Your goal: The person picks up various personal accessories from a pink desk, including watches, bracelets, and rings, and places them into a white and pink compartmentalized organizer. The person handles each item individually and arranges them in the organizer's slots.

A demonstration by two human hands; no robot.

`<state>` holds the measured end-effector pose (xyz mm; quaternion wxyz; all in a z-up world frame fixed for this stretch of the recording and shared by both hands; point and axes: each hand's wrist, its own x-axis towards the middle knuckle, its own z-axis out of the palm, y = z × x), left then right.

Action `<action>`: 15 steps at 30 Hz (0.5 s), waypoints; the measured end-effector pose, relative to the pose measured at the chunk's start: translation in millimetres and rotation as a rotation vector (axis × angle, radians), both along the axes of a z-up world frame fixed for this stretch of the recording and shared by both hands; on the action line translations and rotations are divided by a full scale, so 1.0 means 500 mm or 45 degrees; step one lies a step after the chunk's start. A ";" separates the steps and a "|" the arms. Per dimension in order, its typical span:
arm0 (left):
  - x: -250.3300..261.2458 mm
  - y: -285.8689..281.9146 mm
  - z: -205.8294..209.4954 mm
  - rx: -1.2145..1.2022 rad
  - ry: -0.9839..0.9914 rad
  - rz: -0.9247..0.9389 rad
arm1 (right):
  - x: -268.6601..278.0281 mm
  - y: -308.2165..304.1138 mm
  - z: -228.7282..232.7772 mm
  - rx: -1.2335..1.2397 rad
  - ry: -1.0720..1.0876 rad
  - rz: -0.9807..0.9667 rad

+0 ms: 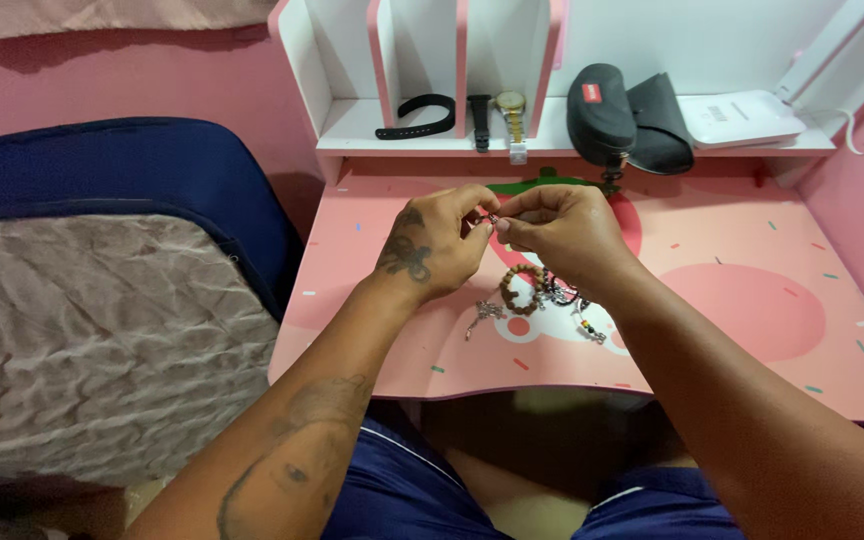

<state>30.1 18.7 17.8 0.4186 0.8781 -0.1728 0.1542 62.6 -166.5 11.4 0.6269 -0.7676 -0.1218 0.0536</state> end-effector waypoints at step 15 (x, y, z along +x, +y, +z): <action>0.103 -0.072 -0.015 -0.028 -0.428 0.049 | 0.055 -0.030 -0.032 0.714 0.216 -0.237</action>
